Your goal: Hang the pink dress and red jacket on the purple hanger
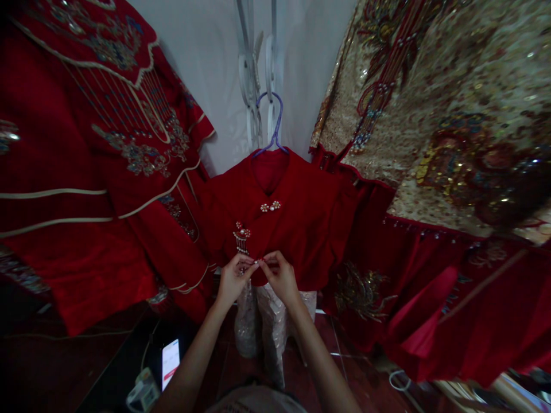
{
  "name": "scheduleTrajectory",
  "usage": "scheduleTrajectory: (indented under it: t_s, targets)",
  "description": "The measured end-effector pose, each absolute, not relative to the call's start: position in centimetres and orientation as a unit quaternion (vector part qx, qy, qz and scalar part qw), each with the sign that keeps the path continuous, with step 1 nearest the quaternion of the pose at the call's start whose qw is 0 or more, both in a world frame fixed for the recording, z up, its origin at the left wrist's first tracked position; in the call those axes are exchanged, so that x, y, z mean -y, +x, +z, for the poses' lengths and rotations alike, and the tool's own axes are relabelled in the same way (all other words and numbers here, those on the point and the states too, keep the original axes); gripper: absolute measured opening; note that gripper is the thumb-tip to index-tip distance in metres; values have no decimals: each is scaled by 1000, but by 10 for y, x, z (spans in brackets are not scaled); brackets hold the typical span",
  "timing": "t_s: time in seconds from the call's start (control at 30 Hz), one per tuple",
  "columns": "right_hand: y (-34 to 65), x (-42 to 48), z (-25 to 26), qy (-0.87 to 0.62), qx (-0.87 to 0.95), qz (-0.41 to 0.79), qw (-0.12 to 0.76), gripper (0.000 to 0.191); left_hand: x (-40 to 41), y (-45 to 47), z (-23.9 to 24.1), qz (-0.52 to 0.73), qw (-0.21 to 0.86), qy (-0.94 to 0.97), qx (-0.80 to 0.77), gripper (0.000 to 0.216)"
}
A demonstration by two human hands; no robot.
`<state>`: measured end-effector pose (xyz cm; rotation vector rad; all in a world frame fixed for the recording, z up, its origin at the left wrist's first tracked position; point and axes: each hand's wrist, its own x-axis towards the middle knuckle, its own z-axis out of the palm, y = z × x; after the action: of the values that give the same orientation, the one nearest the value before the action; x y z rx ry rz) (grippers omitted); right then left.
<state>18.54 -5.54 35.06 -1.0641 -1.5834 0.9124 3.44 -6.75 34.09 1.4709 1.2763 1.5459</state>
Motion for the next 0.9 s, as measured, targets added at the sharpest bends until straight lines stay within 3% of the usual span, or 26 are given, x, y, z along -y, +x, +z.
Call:
scheduleTrajectory:
  t_s: [0.23, 0.37, 0.57, 0.77, 0.9]
  targets:
    - [182, 59, 349, -409, 635, 418, 505, 28, 73, 30, 353, 584, 318, 569, -484, 18]
    - [188, 64, 358, -400, 593, 463, 523, 31, 62, 27, 365, 597, 413, 516, -455, 26]
    - [213, 76, 387, -338, 621, 577, 408, 29, 44, 27, 387, 689, 504, 346, -388, 36]
    - [221, 80, 390, -340, 627, 573, 404, 28, 35, 31, 393, 700, 557, 272, -356, 34]
    - [216, 81, 386, -340, 621, 580, 403, 30, 30, 35, 393, 710, 528, 274, -377, 32]
